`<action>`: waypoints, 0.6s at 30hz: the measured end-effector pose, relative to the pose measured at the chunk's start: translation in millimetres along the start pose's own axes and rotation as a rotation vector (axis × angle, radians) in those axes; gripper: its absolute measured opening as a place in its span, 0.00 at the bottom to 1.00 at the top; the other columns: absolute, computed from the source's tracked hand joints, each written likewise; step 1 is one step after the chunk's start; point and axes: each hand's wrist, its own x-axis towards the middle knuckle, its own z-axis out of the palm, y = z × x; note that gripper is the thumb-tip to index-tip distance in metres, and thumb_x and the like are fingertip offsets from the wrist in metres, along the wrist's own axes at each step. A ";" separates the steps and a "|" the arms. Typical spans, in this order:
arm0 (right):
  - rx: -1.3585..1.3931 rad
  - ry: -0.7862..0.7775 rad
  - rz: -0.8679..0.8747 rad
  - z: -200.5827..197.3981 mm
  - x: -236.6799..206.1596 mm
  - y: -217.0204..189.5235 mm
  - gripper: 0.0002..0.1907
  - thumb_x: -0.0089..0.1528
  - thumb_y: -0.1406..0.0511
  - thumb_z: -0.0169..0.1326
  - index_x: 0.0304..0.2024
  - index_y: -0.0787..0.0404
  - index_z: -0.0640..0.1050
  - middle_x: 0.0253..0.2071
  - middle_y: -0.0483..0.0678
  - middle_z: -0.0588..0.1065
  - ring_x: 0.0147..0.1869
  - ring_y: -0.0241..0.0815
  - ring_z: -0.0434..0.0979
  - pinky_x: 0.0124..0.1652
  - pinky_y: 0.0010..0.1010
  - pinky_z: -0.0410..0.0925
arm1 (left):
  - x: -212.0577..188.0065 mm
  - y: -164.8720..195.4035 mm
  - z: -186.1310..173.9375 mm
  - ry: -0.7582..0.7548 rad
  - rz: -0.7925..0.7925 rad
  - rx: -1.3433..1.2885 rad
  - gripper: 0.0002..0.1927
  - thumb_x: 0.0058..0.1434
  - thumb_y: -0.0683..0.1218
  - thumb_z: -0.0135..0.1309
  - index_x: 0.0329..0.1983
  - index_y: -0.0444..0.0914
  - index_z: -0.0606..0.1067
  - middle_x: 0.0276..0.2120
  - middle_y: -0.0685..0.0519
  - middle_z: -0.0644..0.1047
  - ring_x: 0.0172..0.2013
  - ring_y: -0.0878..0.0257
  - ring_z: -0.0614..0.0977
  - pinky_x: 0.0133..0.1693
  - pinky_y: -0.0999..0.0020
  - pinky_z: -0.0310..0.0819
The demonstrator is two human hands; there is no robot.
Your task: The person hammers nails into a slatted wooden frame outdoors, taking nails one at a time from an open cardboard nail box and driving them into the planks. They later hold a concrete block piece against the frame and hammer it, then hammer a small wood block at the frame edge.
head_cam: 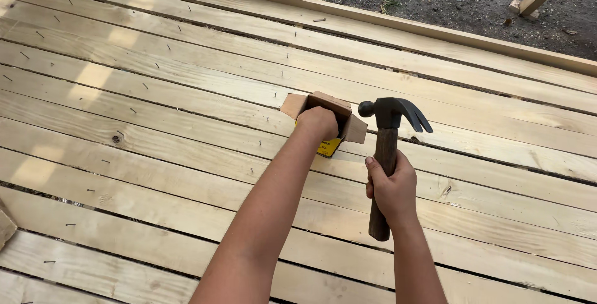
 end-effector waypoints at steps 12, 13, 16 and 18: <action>0.001 -0.052 -0.016 2.8 -5.5 -7.9 0.11 0.64 0.65 0.57 0.32 0.64 0.71 0.18 0.45 0.69 0.15 0.34 0.67 0.18 0.28 0.61 | -10.1 13.7 2.1 -0.083 -0.063 0.105 0.16 0.65 0.46 0.52 0.54 0.45 0.80 0.54 0.50 0.78 0.53 0.55 0.81 0.52 0.60 0.78; 0.003 -0.053 -0.011 3.0 -6.5 -8.4 0.11 0.64 0.65 0.57 0.32 0.64 0.71 0.18 0.44 0.69 0.15 0.34 0.67 0.17 0.28 0.61 | -9.2 13.4 1.7 -0.062 -0.056 0.076 0.15 0.65 0.46 0.52 0.53 0.44 0.80 0.53 0.50 0.80 0.52 0.56 0.82 0.51 0.60 0.79; 0.010 -0.051 -0.009 2.8 -7.9 -8.5 0.10 0.63 0.65 0.57 0.33 0.64 0.71 0.18 0.44 0.68 0.15 0.33 0.66 0.17 0.28 0.61 | -10.2 7.3 -0.6 0.031 -0.030 -0.010 0.14 0.62 0.44 0.55 0.50 0.41 0.82 0.48 0.49 0.82 0.49 0.56 0.84 0.49 0.59 0.80; 0.010 -0.046 -0.002 2.2 -9.5 -6.5 0.10 0.63 0.64 0.57 0.33 0.64 0.72 0.18 0.44 0.68 0.15 0.33 0.66 0.18 0.28 0.61 | -16.4 0.5 1.2 0.117 -0.008 -0.070 0.14 0.57 0.43 0.62 0.47 0.40 0.82 0.46 0.49 0.83 0.46 0.55 0.85 0.46 0.60 0.82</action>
